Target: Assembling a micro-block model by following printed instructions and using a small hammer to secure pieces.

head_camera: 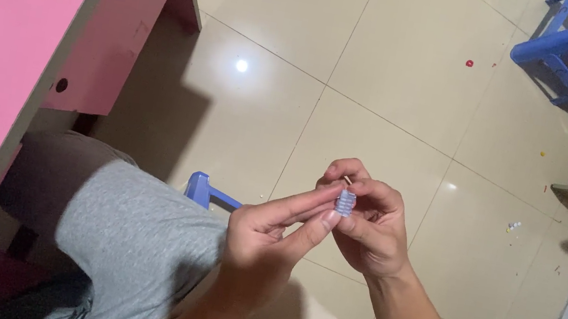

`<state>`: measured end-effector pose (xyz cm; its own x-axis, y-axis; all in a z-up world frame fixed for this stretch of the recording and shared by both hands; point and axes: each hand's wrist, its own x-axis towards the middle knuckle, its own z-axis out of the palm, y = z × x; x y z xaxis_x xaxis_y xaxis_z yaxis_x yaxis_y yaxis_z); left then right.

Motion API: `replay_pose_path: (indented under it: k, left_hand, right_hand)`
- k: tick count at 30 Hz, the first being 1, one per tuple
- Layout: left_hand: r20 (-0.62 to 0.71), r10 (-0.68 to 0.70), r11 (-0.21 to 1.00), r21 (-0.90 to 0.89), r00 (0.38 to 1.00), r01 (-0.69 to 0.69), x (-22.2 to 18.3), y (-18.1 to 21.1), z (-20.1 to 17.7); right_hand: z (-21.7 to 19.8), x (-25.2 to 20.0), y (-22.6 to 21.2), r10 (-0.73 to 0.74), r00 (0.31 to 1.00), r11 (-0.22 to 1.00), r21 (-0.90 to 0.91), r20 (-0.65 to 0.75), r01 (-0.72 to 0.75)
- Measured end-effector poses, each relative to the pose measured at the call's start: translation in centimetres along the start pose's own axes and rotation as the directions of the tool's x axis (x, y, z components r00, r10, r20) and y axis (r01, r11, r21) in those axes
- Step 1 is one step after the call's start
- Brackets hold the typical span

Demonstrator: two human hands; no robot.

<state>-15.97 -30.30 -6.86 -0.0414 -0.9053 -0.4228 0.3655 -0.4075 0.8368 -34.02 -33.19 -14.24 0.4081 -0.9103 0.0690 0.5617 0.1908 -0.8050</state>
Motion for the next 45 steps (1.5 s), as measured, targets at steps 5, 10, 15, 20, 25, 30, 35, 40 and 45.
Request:
replay_pose_path:
  k: [5,10,15,20,25,30,35,40,45]
  left_hand:
    - [-0.002,-0.028,0.999,0.021,1.0,0.028,0.0,0.6,-0.3]
    - [-0.006,-0.011,0.999,0.034,1.0,0.011,0.0,0.4,-0.2]
    - [-0.018,-0.011,1.0,0.002,1.0,0.011,-0.2,0.4,-0.2]
    - [-0.037,0.001,1.0,-0.02,0.999,-0.002,0.0,-0.2,-0.4]
    - [-0.061,0.045,0.994,-0.102,0.997,-0.051,0.7,-0.9,-0.9]
    - [-0.024,0.204,0.963,-0.173,0.979,-0.205,1.3,-1.9,-1.2]
    - [-0.012,0.23,0.973,-0.034,0.973,-0.23,1.5,-1.0,-1.2]
    - [0.004,0.262,0.964,0.046,0.965,-0.262,1.9,-1.5,-1.5]
    - [0.004,0.43,0.903,0.008,0.903,-0.43,2.2,-2.2,-1.7]
  right_hand:
    - [-0.1,0.0,0.0,0.018,1.0,1.0,-0.017,0.007,-0.018]
    - [-0.2,0.1,-0.1,0.023,1.0,0.999,-0.029,0.013,-0.022]
    - [-0.4,0.2,-0.2,0.033,0.998,0.998,-0.046,0.053,-0.031]
    - [0.5,0.7,-1.1,-0.02,1.0,0.981,-0.191,0.015,0.023]
    - [2.0,1.4,-2.5,-0.204,0.979,0.815,-0.556,-0.013,0.162]
    - [3.1,2.1,-3.8,-0.241,0.97,0.692,-0.705,-0.018,0.159]
    - [3.7,2.7,-4.6,-0.226,0.972,0.549,-0.817,0.059,0.177]
    - [4.1,3.2,-5.3,-0.161,0.982,0.479,-0.862,0.101,0.168]
    - [3.8,3.5,-4.9,-0.195,0.978,0.558,-0.812,0.073,0.172]
